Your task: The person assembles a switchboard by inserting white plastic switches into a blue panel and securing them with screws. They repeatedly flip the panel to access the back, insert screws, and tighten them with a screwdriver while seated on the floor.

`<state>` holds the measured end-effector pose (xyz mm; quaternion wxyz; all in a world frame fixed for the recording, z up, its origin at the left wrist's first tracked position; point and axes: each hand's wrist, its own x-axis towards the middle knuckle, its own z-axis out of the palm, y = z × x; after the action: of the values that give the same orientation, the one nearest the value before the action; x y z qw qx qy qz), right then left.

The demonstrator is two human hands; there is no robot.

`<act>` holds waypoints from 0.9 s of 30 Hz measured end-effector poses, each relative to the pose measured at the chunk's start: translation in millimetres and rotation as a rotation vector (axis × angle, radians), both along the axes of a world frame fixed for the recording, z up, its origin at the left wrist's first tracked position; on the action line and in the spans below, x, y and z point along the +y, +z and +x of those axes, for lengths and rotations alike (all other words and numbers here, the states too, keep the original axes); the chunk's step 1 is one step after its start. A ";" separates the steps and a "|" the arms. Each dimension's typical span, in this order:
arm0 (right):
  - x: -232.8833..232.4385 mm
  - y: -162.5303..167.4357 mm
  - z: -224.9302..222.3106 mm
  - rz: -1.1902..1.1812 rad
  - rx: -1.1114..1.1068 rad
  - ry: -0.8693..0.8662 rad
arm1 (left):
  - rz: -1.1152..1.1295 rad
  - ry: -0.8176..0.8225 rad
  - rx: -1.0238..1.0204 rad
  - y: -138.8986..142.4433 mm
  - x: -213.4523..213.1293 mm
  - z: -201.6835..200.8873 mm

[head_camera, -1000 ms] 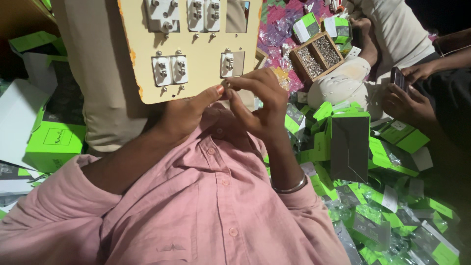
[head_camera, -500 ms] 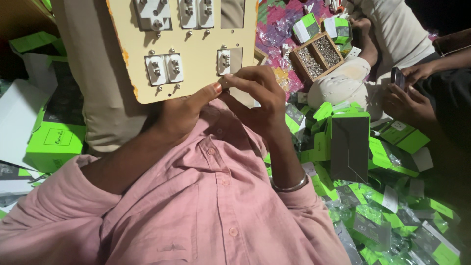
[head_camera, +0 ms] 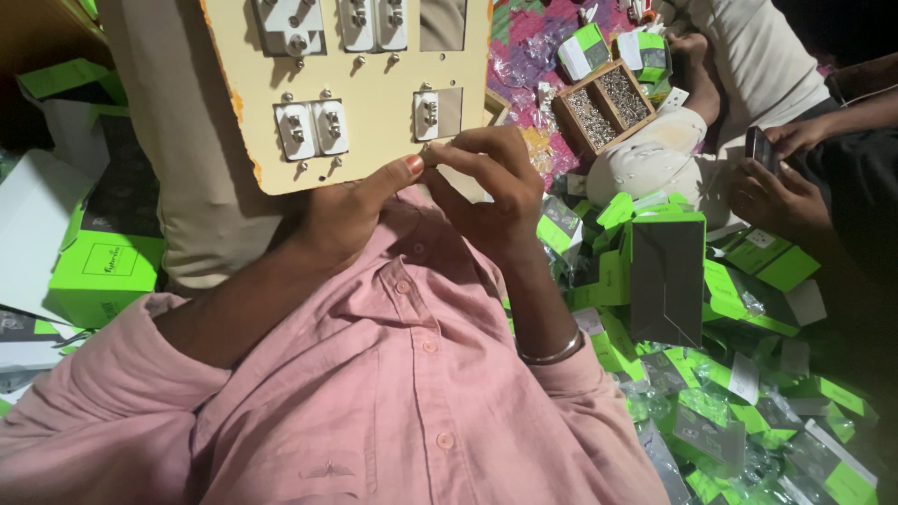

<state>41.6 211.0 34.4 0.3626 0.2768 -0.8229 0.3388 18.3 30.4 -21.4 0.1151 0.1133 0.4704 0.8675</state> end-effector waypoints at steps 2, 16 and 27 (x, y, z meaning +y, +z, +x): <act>-0.5 -0.6 0.6 -0.002 0.000 -0.006 | 0.003 0.001 0.004 -2.1 -0.3 -0.3; -3.4 -2.3 2.0 -0.039 0.038 -0.040 | 0.014 0.010 0.015 1.3 1.2 0.6; -5.7 -4.1 3.9 -0.106 -0.027 -0.024 | 0.033 -0.009 0.019 3.8 1.0 1.3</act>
<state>45.5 205.3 30.2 0.3696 0.2428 -0.8119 0.3811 19.6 31.4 -17.6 0.1127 0.1254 0.4564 0.8737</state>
